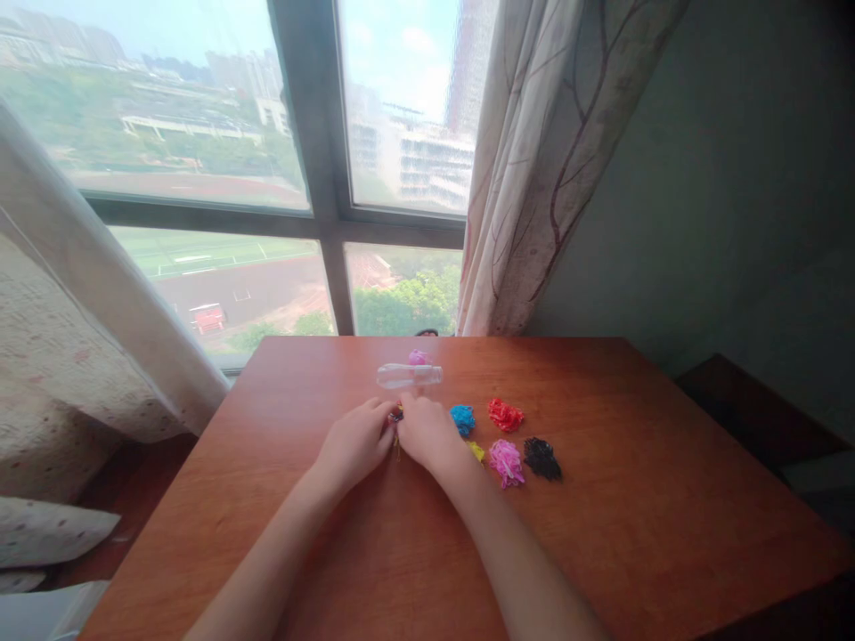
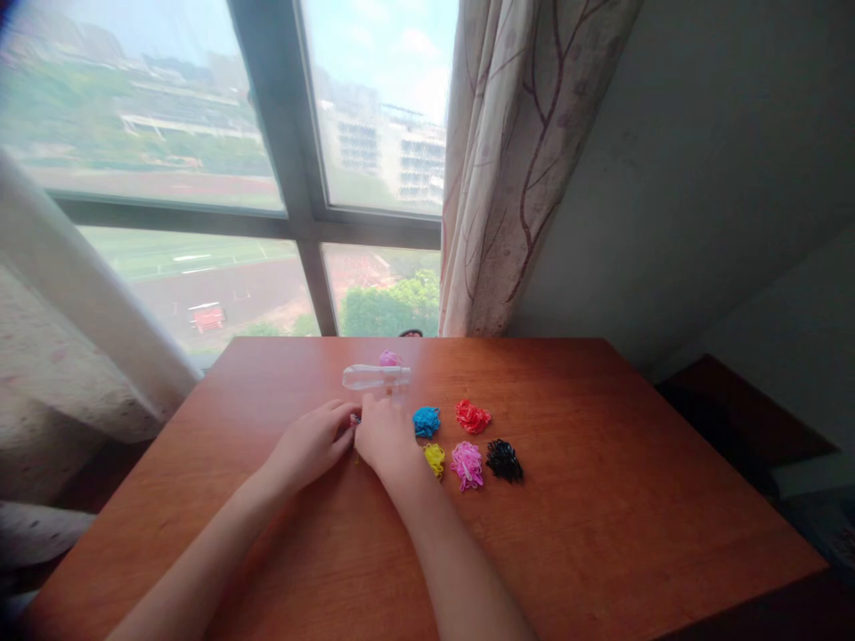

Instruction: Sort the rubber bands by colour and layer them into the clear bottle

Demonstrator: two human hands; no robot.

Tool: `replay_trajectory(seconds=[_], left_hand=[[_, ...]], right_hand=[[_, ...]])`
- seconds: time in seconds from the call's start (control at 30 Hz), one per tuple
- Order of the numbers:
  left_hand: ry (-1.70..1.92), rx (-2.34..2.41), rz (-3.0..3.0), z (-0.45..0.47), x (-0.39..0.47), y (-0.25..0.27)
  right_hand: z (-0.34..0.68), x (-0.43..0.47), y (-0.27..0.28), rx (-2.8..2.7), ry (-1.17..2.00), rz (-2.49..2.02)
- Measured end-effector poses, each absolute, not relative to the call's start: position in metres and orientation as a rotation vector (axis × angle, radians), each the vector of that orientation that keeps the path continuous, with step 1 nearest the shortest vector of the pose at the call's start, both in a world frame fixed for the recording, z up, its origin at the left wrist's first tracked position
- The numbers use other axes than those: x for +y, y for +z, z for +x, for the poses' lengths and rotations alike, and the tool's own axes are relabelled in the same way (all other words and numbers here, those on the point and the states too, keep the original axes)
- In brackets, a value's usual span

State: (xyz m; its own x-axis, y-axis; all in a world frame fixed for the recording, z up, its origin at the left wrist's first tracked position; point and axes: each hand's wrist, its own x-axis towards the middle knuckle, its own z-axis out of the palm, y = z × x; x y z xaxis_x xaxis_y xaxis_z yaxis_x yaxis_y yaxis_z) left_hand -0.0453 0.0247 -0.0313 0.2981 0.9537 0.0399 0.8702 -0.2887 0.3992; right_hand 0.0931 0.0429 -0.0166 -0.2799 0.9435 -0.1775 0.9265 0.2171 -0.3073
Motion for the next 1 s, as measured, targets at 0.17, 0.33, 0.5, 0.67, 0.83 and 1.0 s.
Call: replay_trajectory(seconds=[0.17,0.33,0.5,0.67,0.83,1.0], left_hand=[[0.393,1.58,2.259,-0.046,0.014,-0.029],[0.423,1.544,2.217,-0.049,0.0,-0.033],[0.565,1.46,2.067,-0.055,-0.013,-0.034],[0.708,1.329,1.875,-0.059,-0.017,-0.034],[0.764,1.324,1.797,-0.063,-0.018,-0.034],[0.761,1.265,1.789,-0.062,-0.021,-0.034]], right_hand=[[0.093,0.025,-0.022,-2.355,0.631,-1.853],[0.096,0.006,-0.026,-2.296,0.72,-1.823],[0.105,-0.006,-0.024,-2.256,0.807,-1.714],[0.114,-0.014,-0.021,-2.138,0.844,-1.624],[0.122,-0.028,-0.03,-1.979,0.753,-1.648],[0.123,-0.046,-0.041,-1.988,0.7,-1.674]])
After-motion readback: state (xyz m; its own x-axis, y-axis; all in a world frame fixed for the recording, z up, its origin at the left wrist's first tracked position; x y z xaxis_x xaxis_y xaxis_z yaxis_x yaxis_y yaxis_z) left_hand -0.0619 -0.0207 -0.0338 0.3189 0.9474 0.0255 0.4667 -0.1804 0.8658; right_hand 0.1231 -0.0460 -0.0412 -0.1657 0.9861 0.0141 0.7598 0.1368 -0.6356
